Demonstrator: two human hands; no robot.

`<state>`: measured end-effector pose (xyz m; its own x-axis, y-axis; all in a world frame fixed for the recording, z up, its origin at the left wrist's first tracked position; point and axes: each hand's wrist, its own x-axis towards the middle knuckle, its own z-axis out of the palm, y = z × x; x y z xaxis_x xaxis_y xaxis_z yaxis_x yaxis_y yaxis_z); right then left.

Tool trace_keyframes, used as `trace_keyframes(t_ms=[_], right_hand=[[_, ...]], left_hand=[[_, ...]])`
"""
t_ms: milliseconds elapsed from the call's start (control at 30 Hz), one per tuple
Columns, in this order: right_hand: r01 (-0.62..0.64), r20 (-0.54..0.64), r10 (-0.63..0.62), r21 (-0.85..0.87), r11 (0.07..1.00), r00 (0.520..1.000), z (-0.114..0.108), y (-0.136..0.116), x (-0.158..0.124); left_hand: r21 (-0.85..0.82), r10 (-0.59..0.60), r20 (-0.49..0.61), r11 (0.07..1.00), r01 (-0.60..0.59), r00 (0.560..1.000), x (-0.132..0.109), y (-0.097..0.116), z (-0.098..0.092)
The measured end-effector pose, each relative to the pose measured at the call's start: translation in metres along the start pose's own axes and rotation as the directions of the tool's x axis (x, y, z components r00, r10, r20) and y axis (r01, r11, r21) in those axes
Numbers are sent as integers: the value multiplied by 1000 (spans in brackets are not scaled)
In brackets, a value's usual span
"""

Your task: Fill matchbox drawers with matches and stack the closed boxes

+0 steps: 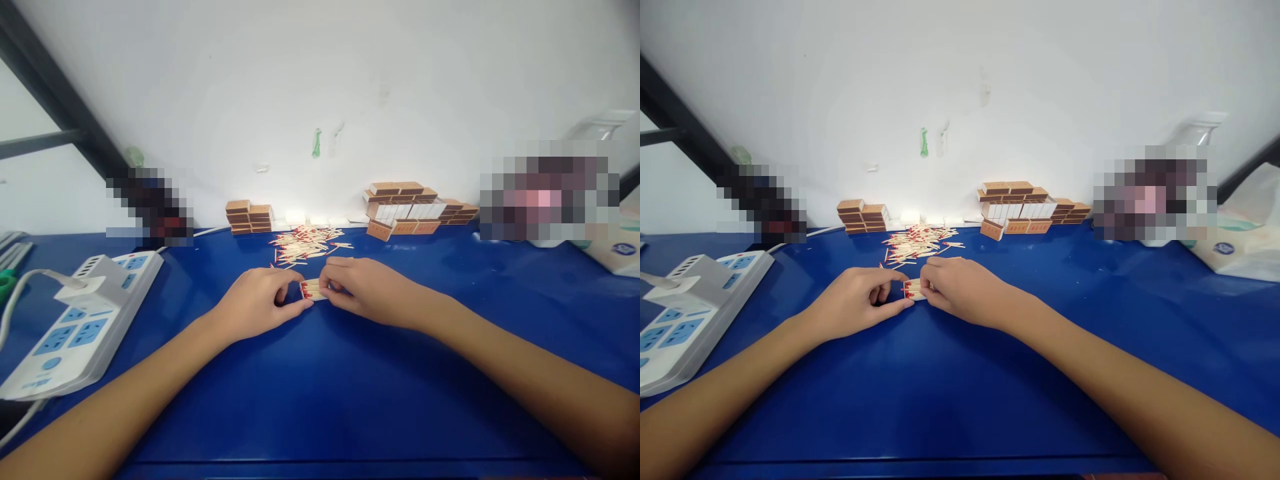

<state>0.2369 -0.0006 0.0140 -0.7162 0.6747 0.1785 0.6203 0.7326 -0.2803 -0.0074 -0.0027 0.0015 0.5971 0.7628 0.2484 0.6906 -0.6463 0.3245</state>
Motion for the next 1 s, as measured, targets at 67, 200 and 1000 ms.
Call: trace_keyframes(t_ms=[67, 200, 1000], right_hand=[[-17, 1, 17, 38, 999, 1000, 1, 0, 0], [-34, 13, 32, 122, 992, 999, 2, -1, 0], [-38, 9, 37, 155, 987, 999, -2, 5, -2]], left_hand=[[2, 5, -8, 1000, -5, 1000, 0, 0, 0], [-1, 7, -5, 1000, -7, 1000, 0, -1, 1], [3, -27, 38, 1000, 27, 999, 1, -1, -1]])
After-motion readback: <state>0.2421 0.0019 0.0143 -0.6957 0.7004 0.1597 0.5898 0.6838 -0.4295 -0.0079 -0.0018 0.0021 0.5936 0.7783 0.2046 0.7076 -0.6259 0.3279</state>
